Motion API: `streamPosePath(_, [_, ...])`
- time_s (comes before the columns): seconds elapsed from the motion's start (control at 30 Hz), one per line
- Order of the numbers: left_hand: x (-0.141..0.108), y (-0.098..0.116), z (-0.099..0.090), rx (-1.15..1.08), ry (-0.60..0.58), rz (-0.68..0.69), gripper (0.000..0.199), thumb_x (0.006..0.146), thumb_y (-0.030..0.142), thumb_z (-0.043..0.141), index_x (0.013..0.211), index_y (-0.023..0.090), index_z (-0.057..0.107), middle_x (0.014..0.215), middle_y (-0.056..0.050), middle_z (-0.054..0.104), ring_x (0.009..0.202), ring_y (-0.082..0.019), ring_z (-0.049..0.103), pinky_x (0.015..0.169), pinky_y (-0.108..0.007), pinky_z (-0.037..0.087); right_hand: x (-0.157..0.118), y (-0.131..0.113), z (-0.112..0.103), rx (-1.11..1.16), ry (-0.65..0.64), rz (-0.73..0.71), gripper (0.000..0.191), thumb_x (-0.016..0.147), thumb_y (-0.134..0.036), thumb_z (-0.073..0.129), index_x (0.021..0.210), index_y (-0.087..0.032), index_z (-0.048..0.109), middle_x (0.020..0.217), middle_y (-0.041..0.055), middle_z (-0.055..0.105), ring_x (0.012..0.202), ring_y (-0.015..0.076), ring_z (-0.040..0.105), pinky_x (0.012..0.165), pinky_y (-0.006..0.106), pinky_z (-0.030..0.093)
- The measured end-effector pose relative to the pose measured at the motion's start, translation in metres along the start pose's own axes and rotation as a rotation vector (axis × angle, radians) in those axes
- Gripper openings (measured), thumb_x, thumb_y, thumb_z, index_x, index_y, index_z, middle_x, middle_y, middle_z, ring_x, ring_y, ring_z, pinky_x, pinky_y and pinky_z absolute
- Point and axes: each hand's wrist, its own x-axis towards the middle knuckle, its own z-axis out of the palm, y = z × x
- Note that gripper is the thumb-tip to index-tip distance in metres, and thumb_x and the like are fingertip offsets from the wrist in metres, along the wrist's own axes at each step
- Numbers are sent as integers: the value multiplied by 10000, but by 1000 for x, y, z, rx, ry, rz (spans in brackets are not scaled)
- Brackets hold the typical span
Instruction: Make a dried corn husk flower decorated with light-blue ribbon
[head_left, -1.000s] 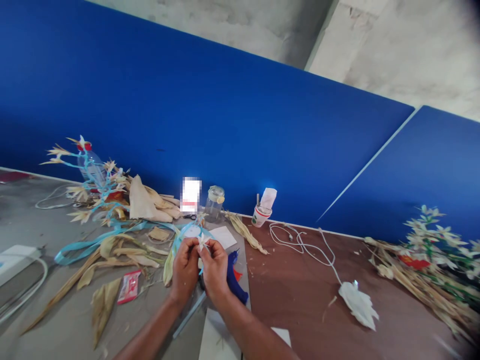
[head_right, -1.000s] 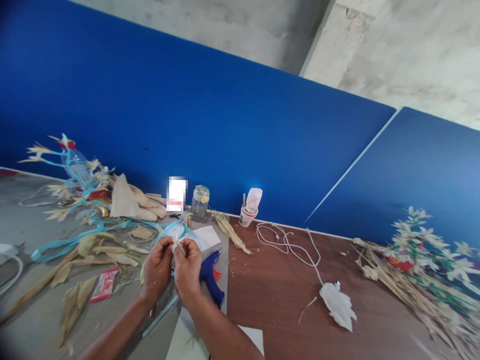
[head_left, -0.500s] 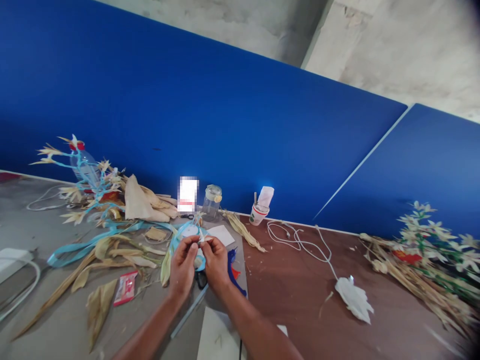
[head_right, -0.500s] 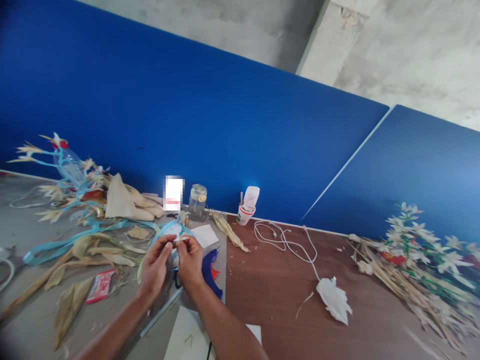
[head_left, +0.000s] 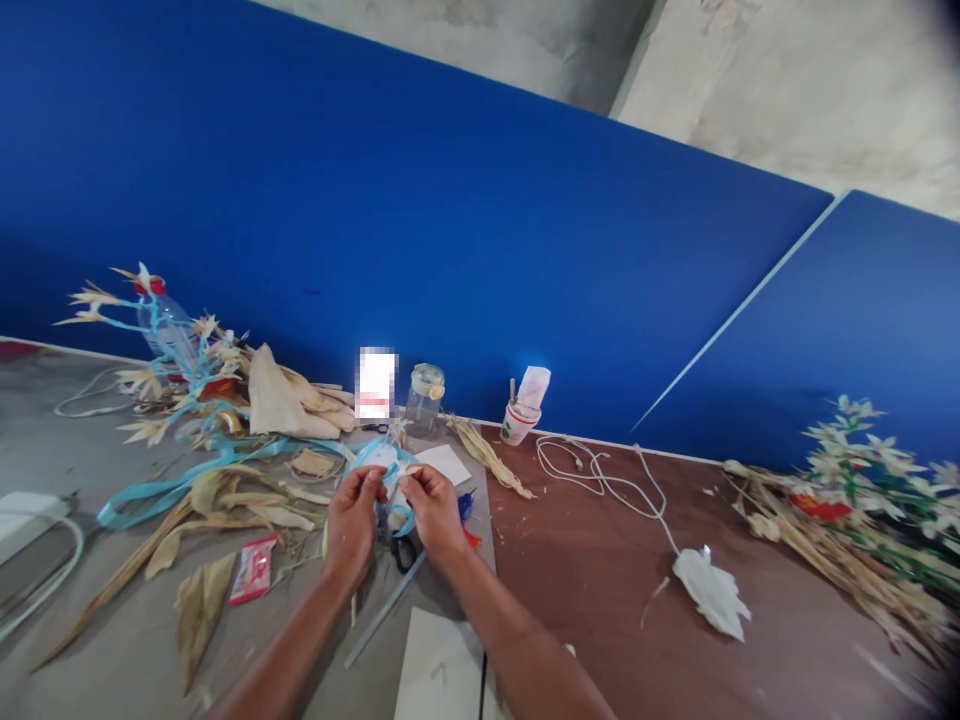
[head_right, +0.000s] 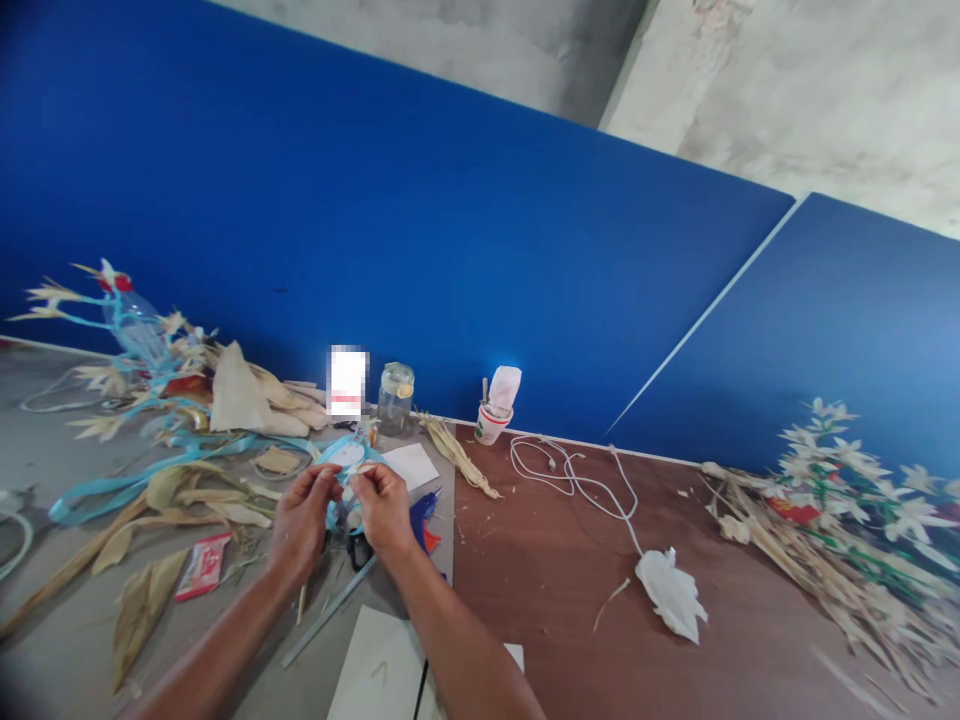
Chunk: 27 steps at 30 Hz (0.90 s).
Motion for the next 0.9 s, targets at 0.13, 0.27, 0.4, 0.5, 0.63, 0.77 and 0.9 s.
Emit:
streamPosePath(0.13, [-1, 3, 4, -116, -86, -30, 299, 735, 467, 630, 831, 184, 638, 718, 2, 619, 686, -143, 577, 654, -253, 462, 2, 0, -1, 0, 11, 30, 108, 646, -261, 612, 579, -192, 563, 516, -55, 446, 535, 101, 389, 518, 227, 330])
streamPosePath(0.27, [0, 6, 9, -204, -177, -69, 351, 620, 439, 742, 822, 177, 625, 757, -8, 644, 731, -158, 597, 698, -284, 482, 6, 0, -6, -16, 17, 45, 52, 628, -228, 589, 586, -200, 595, 533, -52, 494, 554, 112, 431, 537, 232, 350])
streamPosePath(0.4, [0, 8, 9, -275, -234, -168, 374, 619, 429, 751, 853, 162, 635, 782, -16, 662, 753, -163, 612, 746, -303, 482, 10, -2, -11, -82, -21, 43, 65, 633, -219, 590, 570, -203, 596, 547, -47, 541, 585, 124, 487, 577, 237, 387])
streamPosePath(0.5, [0, 7, 7, -346, -251, -216, 339, 652, 395, 742, 876, 159, 646, 818, -19, 674, 777, -156, 612, 777, -294, 469, 11, -3, -14, -186, -40, 3, 78, 650, -205, 572, 594, -201, 625, 606, -32, 601, 633, 138, 532, 618, 246, 417])
streamPosePath(0.63, [2, 5, 6, -453, -256, -272, 294, 617, 302, 787, 840, 165, 653, 796, 0, 673, 762, -132, 599, 757, -250, 454, 11, -7, -18, -363, -86, -11, 97, 665, -192, 562, 643, -188, 657, 656, -16, 647, 660, 151, 568, 644, 253, 439])
streamPosePath(0.77, [3, 9, 6, -572, -293, -362, 269, 572, 229, 817, 768, 157, 648, 746, 2, 669, 720, -118, 599, 726, -229, 462, 10, -13, -19, -496, -120, -24, 116, 675, -158, 547, 658, -182, 660, 678, -6, 669, 674, 153, 579, 652, 243, 440])
streamPosePath(0.9, [3, 14, 5, -648, -320, -408, 235, 576, 185, 815, 743, 148, 653, 744, -10, 681, 712, -112, 610, 726, -221, 479, 11, -14, -20, -544, -129, 0, 94, 658, -149, 553, 607, -175, 628, 607, -20, 622, 609, 132, 532, 599, 226, 410])
